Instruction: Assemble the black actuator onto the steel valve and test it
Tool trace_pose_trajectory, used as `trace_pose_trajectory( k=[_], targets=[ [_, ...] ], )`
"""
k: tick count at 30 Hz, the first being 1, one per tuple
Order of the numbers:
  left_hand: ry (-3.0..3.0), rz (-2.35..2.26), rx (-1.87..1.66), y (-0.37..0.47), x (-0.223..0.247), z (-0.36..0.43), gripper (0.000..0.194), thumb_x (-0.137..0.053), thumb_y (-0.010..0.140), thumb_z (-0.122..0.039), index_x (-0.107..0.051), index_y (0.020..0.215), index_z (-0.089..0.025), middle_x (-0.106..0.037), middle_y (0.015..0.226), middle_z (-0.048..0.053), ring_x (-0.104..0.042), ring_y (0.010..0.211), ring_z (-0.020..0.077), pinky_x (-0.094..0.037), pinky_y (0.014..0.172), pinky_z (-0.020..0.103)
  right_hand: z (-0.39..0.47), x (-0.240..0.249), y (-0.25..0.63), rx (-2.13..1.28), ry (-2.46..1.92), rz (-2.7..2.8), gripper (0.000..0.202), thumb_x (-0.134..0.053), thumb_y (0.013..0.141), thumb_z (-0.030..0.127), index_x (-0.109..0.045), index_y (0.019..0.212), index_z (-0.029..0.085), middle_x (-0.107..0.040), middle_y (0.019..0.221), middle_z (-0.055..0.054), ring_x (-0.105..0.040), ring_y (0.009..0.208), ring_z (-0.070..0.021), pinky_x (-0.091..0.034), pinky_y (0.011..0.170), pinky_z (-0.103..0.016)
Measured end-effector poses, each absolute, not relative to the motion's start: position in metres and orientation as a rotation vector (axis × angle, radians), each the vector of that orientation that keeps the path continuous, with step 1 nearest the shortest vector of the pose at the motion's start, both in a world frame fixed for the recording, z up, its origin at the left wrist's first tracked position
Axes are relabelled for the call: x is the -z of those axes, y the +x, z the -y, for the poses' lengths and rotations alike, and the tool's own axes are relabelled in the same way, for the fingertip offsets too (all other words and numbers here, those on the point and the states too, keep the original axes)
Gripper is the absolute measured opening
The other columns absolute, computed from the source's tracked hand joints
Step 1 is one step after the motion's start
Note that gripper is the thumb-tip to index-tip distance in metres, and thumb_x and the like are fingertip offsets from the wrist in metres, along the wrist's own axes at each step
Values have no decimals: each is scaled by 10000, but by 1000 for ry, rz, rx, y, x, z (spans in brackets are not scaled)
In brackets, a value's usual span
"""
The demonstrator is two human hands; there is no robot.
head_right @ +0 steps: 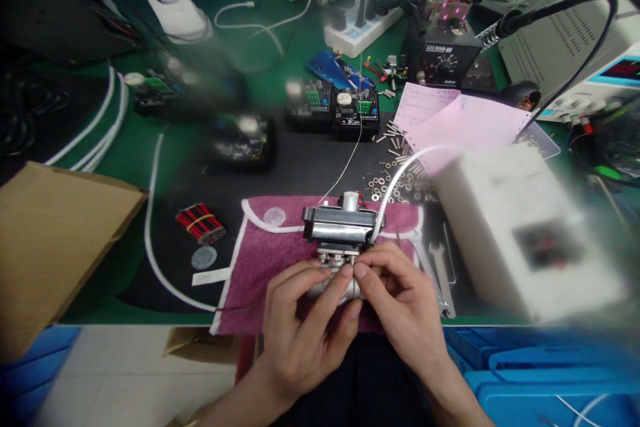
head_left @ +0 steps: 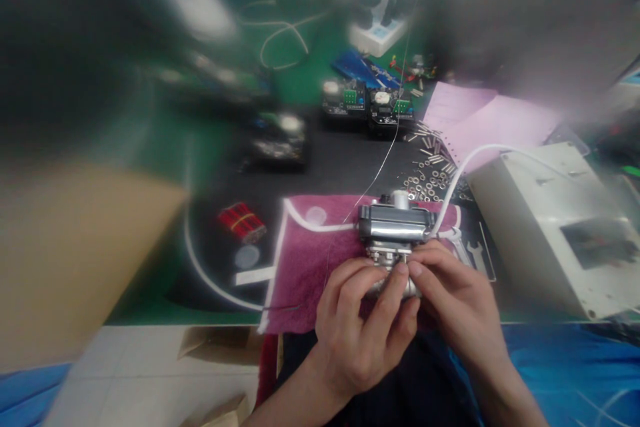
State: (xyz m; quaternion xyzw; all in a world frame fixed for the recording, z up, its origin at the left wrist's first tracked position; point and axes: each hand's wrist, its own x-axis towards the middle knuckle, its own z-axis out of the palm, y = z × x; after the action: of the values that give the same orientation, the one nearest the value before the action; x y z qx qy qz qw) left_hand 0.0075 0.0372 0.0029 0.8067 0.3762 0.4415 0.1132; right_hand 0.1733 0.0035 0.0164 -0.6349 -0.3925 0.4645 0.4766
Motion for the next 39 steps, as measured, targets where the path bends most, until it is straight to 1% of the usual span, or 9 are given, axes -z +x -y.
trace_pose_trajectory(
  k=[2,8,15,19,25,28,32,36,39],
  targets=[
    [2369,-1109,-1281,7,-4,-37,442,-808,828,-178,-737,1262,-130,-635,1133,112,-635,1110,244,-599,967,393,-4,-18,173,-1145,-1558,940,60,-713,971,320,-739,962,266,-647,1024,-17,-615,840,-134,-466,677,-239],
    [2372,-1119,-1270,7,-5,-37,429,-789,851,-192,-728,1273,-144,-637,1128,110,-635,1113,245,-605,962,394,-7,-23,171,-1172,-1572,895,111,-710,970,351,-720,928,249,-628,969,-9,-585,749,-116,-456,638,-242],
    [2373,-1104,-1262,6,-2,-36,457,-796,844,-190,-725,1293,-153,-630,1158,112,-627,1131,249,-595,976,400,-5,-19,171,-1144,-1586,874,128,-702,974,356,-714,927,237,-636,1010,-25,-593,776,-127,-470,670,-251],
    [2373,-1097,-1262,7,0,-36,460,-799,843,-197,-725,1296,-160,-633,1170,115,-627,1137,255,-597,978,411,-4,-20,170,-1150,-1605,893,134,-693,981,356,-710,920,238,-614,970,-15,-591,771,-125,-476,684,-252],
    [2376,-1106,-1250,6,1,-35,504,-815,837,-215,-711,1329,-170,-633,1175,118,-625,1143,260,-600,976,416,-4,-20,170,-1136,-1586,924,109,-680,993,340,-715,945,248,-629,1030,-15,-599,819,-124,-459,671,-233],
    [2370,-1103,-1261,7,1,-36,479,-795,850,-206,-716,1321,-165,-632,1171,117,-627,1134,258,-601,967,411,-3,-18,170,-1136,-1572,928,99,-676,997,332,-714,952,252,-622,1007,-11,-598,821,-126,-463,693,-239],
    [2375,-1104,-1259,7,1,-36,478,-801,843,-207,-721,1312,-159,-633,1176,118,-626,1136,261,-594,971,411,-3,-17,170,-1138,-1573,926,97,-674,999,332,-714,955,254,-628,1044,-14,-596,834,-126,-455,686,-239],
    [2375,-1106,-1267,7,0,-36,471,-800,842,-205,-723,1304,-161,-635,1171,115,-627,1136,260,-594,970,411,-3,-19,170,-1127,-1570,931,98,-676,998,330,-714,953,252,-630,1030,-15,-600,857,-133,-456,692,-239],
    [2378,-1104,-1266,7,-1,-36,468,-795,845,-202,-721,1304,-158,-633,1167,117,-627,1139,260,-598,961,408,-3,-19,169,-1125,-1573,924,102,-675,998,334,-713,953,251,-629,1015,-12,-593,822,-126,-453,682,-243]
  ],
)
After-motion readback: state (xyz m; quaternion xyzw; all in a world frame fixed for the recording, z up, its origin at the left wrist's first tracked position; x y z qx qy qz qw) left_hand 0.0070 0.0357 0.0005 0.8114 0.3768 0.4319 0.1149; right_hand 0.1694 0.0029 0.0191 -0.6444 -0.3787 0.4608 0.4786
